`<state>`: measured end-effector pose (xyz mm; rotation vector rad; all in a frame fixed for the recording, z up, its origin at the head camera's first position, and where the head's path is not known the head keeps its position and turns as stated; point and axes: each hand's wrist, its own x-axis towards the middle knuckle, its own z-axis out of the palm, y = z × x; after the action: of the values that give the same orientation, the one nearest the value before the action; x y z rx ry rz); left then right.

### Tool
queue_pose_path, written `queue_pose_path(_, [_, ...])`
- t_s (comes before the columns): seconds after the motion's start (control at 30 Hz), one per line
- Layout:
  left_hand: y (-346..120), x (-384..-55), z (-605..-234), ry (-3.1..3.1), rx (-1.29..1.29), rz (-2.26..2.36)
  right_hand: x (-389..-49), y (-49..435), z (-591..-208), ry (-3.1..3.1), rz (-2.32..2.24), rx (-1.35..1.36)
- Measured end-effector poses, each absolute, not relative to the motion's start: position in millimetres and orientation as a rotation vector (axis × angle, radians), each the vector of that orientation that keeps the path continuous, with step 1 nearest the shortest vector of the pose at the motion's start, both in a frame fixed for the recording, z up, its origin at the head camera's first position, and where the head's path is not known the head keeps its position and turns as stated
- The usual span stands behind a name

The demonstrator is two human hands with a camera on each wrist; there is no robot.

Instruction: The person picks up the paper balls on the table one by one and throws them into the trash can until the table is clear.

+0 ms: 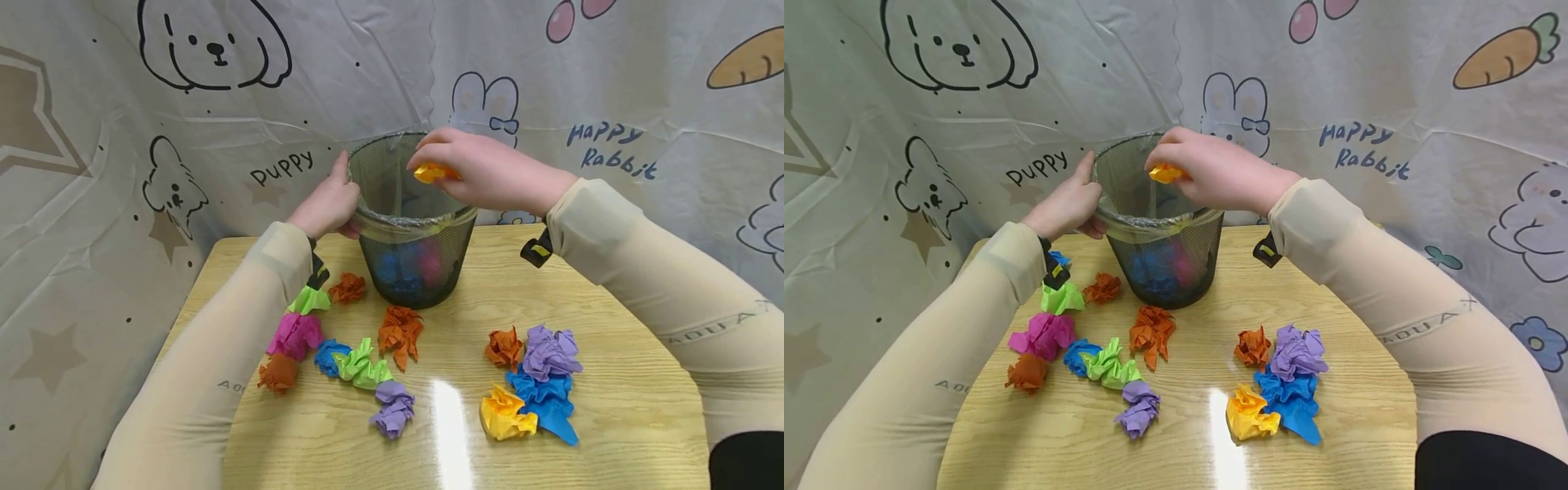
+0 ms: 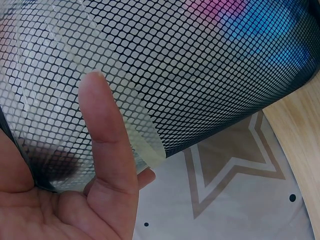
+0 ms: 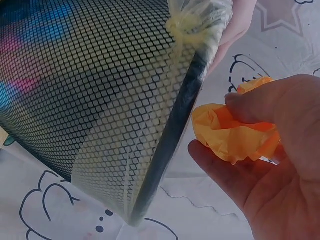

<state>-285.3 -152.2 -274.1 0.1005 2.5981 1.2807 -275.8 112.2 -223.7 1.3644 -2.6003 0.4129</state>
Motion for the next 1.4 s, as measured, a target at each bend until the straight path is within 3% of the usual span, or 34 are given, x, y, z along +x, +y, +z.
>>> queue_pose_path(0.6, [-153.1,-283.6,-273.3,2.596,0.11,1.283,-299.5,102.2,-229.0,-2.77,0.366,1.298])
queue_pose_path(1.4, [-152.6,-284.0,-273.2,2.591,0.092,1.28,-301.2,99.7,-235.0,-2.937,0.166,1.245])
